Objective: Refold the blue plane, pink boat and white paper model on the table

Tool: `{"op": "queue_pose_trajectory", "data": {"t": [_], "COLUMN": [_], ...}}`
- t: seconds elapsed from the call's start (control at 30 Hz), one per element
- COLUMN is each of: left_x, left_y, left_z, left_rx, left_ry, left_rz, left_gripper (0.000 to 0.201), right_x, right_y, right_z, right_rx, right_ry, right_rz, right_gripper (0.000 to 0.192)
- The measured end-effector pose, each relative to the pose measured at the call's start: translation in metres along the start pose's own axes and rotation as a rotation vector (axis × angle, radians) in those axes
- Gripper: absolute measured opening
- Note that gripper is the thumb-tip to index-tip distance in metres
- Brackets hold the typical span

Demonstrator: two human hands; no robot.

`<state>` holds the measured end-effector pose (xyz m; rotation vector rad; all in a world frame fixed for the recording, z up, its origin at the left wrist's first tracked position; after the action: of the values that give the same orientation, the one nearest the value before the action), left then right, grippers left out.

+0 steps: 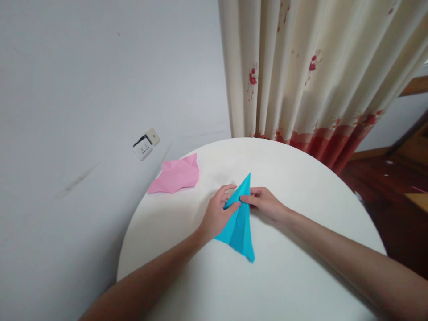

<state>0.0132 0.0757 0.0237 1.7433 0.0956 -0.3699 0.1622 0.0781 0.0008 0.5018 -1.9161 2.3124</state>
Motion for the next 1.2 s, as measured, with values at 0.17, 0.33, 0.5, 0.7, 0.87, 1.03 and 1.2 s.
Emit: {"op": "queue_pose_trajectory", "data": {"t": [0.17, 0.33, 0.5, 0.7, 0.87, 1.03, 1.2], "left_x": [-0.001, 0.003, 0.007, 0.006, -0.001, -0.013, -0.015], "left_y": [0.005, 0.001, 0.008, 0.018, 0.012, -0.001, -0.008], "left_z": [0.001, 0.003, 0.005, 0.006, -0.002, -0.009, -0.012], "left_rx": [0.249, 0.346, 0.333, 0.292, 0.191, 0.004, -0.010], "left_ry": [0.062, 0.028, -0.017, -0.054, -0.059, 0.096, 0.147], "left_rz": [-0.256, -0.416, -0.427, -0.409, -0.199, 0.036, 0.081], "left_gripper": [0.031, 0.065, 0.048, 0.054, 0.042, 0.043, 0.031], "right_x": [0.001, -0.005, -0.003, 0.001, 0.001, 0.002, 0.002], "right_y": [0.008, 0.007, 0.005, -0.004, -0.005, -0.005, -0.002], "right_z": [0.002, -0.001, 0.001, 0.005, 0.004, 0.004, 0.002], "right_rx": [0.064, 0.016, -0.011, -0.023, -0.004, 0.024, 0.035], "right_ry": [0.066, 0.099, 0.058, 0.005, 0.013, -0.009, -0.050], "right_rz": [-0.175, -0.168, -0.164, -0.049, -0.069, -0.142, -0.109], "right_gripper": [0.045, 0.043, 0.041, 0.039, 0.037, 0.039, 0.040]}}
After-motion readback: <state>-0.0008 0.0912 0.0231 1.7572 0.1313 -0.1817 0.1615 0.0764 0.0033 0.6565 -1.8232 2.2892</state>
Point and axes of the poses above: each hand's wrist, its own z-axis away from the middle knuckle, its own x-axis out of the palm, y = z × x, the point moved 6 cm from there along -z, towards the middle knuckle, and after that the axes turned 7 degrees about y, right-handed, at the moved point
